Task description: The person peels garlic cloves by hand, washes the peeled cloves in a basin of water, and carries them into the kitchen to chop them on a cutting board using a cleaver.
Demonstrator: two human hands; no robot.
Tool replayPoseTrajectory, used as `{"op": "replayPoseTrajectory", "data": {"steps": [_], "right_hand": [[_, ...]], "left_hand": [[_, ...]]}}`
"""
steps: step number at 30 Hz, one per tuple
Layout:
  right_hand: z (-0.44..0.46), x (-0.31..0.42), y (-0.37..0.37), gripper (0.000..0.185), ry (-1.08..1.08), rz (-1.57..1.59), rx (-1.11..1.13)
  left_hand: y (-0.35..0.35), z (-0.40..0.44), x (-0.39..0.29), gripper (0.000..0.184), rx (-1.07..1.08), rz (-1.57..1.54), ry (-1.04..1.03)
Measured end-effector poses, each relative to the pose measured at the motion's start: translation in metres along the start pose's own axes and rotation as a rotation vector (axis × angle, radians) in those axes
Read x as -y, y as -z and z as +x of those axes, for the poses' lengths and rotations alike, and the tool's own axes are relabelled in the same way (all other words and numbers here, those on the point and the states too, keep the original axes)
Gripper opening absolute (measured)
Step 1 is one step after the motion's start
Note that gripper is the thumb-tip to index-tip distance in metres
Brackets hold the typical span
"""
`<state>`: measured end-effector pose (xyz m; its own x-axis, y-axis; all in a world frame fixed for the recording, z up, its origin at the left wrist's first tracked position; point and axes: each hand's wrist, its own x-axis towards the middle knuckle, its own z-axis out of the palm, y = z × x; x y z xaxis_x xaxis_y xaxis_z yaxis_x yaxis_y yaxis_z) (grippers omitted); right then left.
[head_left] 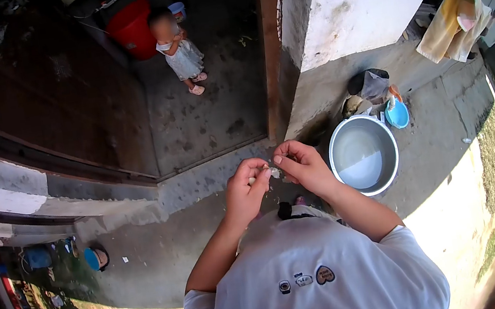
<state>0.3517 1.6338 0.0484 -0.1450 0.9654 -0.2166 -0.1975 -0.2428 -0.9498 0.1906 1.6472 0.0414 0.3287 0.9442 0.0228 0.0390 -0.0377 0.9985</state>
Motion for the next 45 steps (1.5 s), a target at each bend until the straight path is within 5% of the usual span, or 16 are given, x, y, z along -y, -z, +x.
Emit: {"op": "replayPoseTrajectory", "data": {"steps": [2, 4, 11, 35, 38, 40, 43, 45], "right_hand": [[-0.002, 0.003, 0.000, 0.020, 0.042, -0.128, -0.031], [-0.005, 0.008, -0.001, 0.013, 0.101, -0.184, 0.056], [-0.005, 0.020, 0.000, 0.014, 0.159, -0.485, 0.098], [-0.011, 0.016, -0.009, 0.010, 0.047, -0.230, 0.012], [-0.010, 0.013, -0.013, 0.010, 0.069, -0.195, 0.004], [-0.006, 0.004, -0.013, 0.011, 0.214, -0.200, -0.007], [-0.010, 0.011, -0.005, 0.012, 0.101, -0.283, 0.169], [-0.010, 0.024, -0.007, 0.011, 0.149, -0.462, 0.095]], "left_hand": [[0.005, -0.001, -0.001, 0.010, 0.005, -0.010, 0.001], [0.008, -0.001, -0.005, 0.015, 0.011, 0.275, -0.212], [0.015, -0.001, -0.003, 0.020, 0.084, 0.572, -0.485], [0.006, -0.004, 0.000, 0.018, 0.062, 0.200, -0.270], [0.005, -0.008, 0.005, 0.020, 0.026, 0.165, -0.188], [0.006, -0.008, 0.009, 0.022, 0.025, -0.463, 0.150], [0.012, -0.001, -0.002, 0.024, -0.114, -0.572, 0.260], [0.013, -0.003, -0.004, 0.025, -0.080, -0.420, 0.258]]}}
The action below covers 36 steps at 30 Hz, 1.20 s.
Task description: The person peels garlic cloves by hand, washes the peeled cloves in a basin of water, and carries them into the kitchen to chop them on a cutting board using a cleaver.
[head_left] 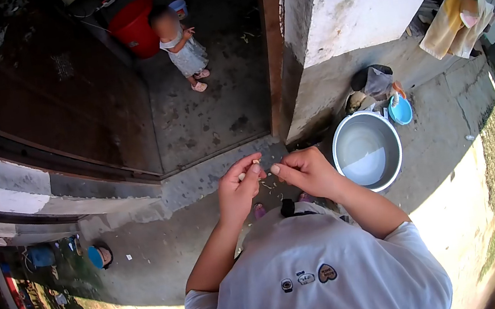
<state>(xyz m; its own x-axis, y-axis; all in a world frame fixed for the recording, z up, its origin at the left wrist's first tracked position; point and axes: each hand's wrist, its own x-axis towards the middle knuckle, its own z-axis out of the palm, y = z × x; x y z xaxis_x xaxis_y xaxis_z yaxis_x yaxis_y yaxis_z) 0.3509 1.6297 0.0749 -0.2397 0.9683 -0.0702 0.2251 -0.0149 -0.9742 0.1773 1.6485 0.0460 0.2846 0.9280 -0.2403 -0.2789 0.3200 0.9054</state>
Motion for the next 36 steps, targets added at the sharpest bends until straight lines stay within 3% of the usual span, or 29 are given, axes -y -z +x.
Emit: {"op": "replayPoseTrajectory", "data": {"steps": [2, 4, 7, 14, 17, 26, 28, 29, 32, 36], "right_hand": [[0.002, 0.003, 0.000, 0.011, 0.018, -0.185, -0.069], [0.006, 0.000, -0.004, 0.011, 0.287, -0.286, -0.201], [0.010, -0.014, -0.006, 0.013, 0.425, -0.376, -0.228], [0.007, -0.002, -0.002, 0.013, 0.201, -0.270, -0.133], [0.006, -0.003, -0.002, 0.015, 0.084, -0.179, -0.135], [0.007, -0.001, -0.006, 0.013, 0.031, -0.114, -0.194], [0.007, -0.008, -0.011, 0.011, 0.225, -0.259, -0.277], [0.007, -0.010, -0.012, 0.011, 0.227, -0.259, -0.278], [0.007, -0.020, -0.011, 0.006, 0.430, -0.304, 0.019], [0.007, -0.013, -0.002, 0.006, 0.290, -0.439, 0.070]], "left_hand": [[0.000, -0.002, 0.003, 0.027, 0.016, 0.155, 0.001], [-0.001, -0.001, 0.009, 0.028, 0.044, 0.457, -0.173], [-0.003, -0.001, 0.009, 0.027, 0.066, 0.539, -0.207], [-0.005, -0.002, 0.003, 0.024, 0.087, 0.612, -0.184], [-0.006, -0.002, 0.007, 0.023, 0.097, 0.675, -0.274], [-0.011, -0.003, 0.006, 0.023, 0.081, 0.438, -0.191], [-0.008, 0.001, 0.011, 0.026, 0.044, 0.054, -0.075], [-0.009, 0.002, 0.010, 0.026, 0.045, 0.056, -0.077], [-0.012, 0.005, 0.002, 0.027, -0.044, -0.075, -0.040], [-0.005, 0.003, -0.003, 0.026, 0.048, -0.029, 0.061]]}}
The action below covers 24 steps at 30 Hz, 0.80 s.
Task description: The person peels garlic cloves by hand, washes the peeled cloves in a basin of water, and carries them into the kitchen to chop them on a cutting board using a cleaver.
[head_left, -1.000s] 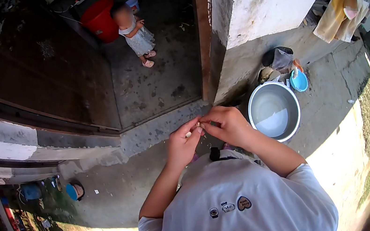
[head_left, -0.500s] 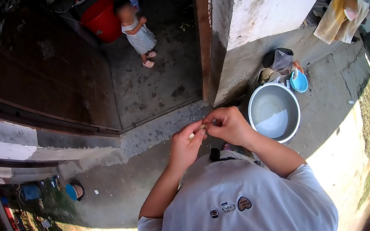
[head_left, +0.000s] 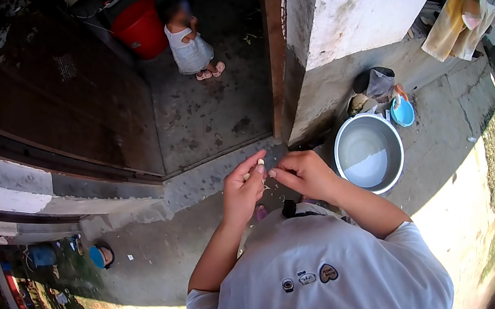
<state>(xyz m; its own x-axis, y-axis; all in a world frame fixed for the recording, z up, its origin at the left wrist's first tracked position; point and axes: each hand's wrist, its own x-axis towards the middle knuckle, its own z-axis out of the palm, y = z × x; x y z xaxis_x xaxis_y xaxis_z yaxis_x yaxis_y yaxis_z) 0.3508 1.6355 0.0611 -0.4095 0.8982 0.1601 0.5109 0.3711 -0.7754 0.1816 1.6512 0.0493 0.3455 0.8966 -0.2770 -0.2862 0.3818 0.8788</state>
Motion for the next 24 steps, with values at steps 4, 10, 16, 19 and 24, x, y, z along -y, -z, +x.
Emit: {"op": "replayPoseTrajectory", "data": {"steps": [4, 10, 16, 19, 24], "right_hand": [[0.005, 0.003, 0.007, 0.009, -0.048, 0.105, -0.252], [0.002, -0.002, 0.008, 0.012, 0.098, -0.045, -0.221], [0.000, 0.002, 0.005, 0.011, 0.020, -0.009, -0.153], [0.000, 0.001, 0.004, 0.011, 0.010, 0.020, -0.153], [-0.002, 0.001, 0.001, 0.012, 0.004, 0.075, -0.171]], "left_hand": [[-0.006, -0.002, 0.001, 0.026, 0.027, 0.251, -0.113], [0.003, -0.002, 0.001, 0.015, 0.047, 0.184, 0.007], [0.007, 0.000, 0.006, 0.016, 0.019, 0.195, -0.032], [0.002, 0.000, 0.010, 0.018, -0.014, 0.268, -0.143], [-0.003, -0.001, 0.012, 0.017, -0.050, 0.348, -0.198]]}}
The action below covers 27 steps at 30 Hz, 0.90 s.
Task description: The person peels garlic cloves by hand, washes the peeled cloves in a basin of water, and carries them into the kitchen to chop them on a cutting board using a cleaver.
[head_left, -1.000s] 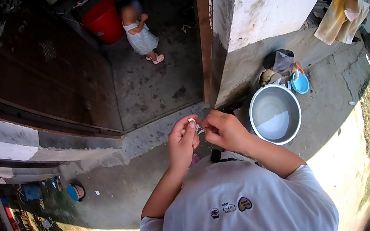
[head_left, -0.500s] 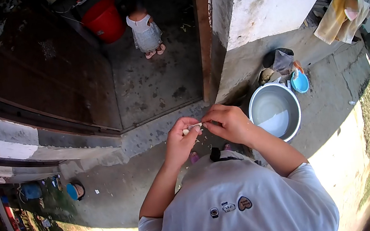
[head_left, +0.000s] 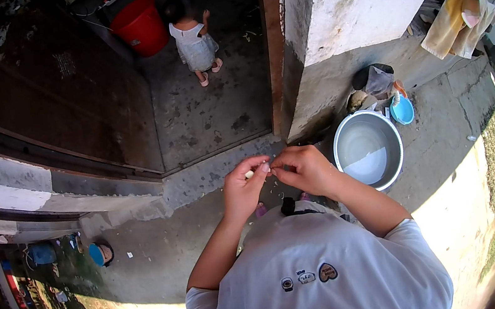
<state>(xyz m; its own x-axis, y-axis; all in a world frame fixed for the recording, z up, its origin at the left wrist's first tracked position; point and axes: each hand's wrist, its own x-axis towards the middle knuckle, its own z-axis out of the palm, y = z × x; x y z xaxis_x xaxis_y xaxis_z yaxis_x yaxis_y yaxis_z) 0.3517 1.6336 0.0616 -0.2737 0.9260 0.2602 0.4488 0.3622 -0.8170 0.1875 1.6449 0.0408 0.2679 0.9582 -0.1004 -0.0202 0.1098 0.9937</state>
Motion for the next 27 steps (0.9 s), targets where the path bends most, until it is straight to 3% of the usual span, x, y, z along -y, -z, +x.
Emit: {"op": "replayPoseTrajectory", "data": {"steps": [8, 11, 13, 21, 24, 27], "right_hand": [[-0.008, -0.003, -0.010, 0.013, -0.008, 0.081, -0.129], [-0.008, 0.001, -0.010, 0.012, -0.055, 0.142, -0.161], [-0.008, 0.004, -0.008, 0.011, -0.052, 0.140, -0.166], [-0.009, 0.006, -0.007, 0.008, -0.040, 0.082, -0.241], [-0.008, 0.001, -0.004, 0.009, -0.146, 0.095, -0.282], [-0.009, -0.009, -0.003, 0.009, -0.017, 0.013, -0.294]], "left_hand": [[-0.002, -0.004, 0.006, 0.016, 0.022, -0.014, -0.051], [-0.003, -0.006, 0.002, 0.017, 0.041, -0.123, 0.045], [-0.003, -0.007, 0.000, 0.021, 0.079, -0.399, 0.167], [-0.002, -0.007, -0.005, 0.022, 0.119, -0.367, 0.208], [-0.003, -0.007, -0.011, 0.020, 0.136, -0.346, 0.224], [0.000, -0.007, -0.010, 0.016, 0.145, -0.342, 0.255]]}}
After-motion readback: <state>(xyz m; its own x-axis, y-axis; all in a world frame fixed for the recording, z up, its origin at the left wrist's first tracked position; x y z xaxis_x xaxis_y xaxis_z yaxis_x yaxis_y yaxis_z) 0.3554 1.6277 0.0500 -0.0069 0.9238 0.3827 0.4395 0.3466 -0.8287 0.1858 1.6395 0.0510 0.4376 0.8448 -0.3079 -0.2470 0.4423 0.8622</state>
